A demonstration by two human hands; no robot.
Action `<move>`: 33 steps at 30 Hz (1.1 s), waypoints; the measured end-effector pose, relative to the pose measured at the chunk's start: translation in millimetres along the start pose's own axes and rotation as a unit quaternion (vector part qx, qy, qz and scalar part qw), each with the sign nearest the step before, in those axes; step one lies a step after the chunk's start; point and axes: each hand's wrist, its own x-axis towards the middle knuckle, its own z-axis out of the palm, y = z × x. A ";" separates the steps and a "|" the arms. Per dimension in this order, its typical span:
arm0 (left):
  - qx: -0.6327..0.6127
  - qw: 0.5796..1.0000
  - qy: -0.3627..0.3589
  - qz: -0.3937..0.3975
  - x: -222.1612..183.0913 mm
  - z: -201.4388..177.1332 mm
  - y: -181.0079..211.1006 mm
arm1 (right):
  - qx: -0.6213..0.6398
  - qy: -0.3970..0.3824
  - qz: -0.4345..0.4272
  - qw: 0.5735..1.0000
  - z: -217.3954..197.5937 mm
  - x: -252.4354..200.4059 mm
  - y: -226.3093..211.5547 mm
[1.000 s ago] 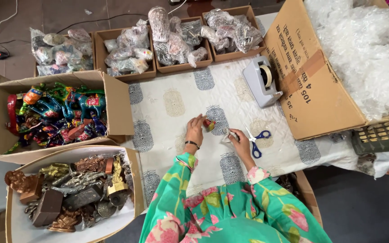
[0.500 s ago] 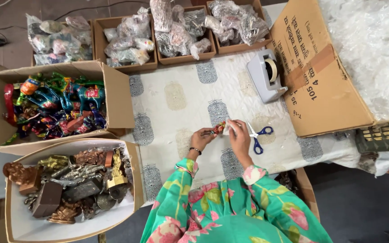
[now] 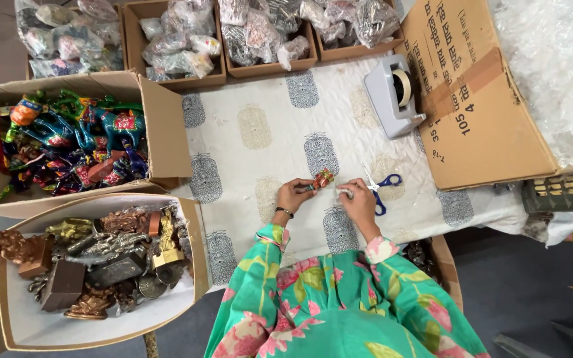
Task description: The person wraps small decorative figurines in bubble wrap at a table, pressing the wrap around each item and placing the wrapped pieces into cardboard boxes. They take bubble wrap sheets from a large box, wrap items one at a time, and set finished pieces into trays and boxes around the table.
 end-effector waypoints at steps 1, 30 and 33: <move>-0.018 1.000 -0.003 0.005 1.9 -0.7 -2.2 | 0.005 0.027 0.007 1.000 -1.9 4.1 -5.5; 0.011 0.999 0.001 0.039 -7.4 1.1 16.7 | 0.018 -0.036 -0.124 0.991 1.0 -10.4 -12.7; 0.023 1.000 0.001 -0.009 -4.6 -3.7 13.2 | 0.015 -0.071 -0.033 0.997 11.2 -4.1 11.9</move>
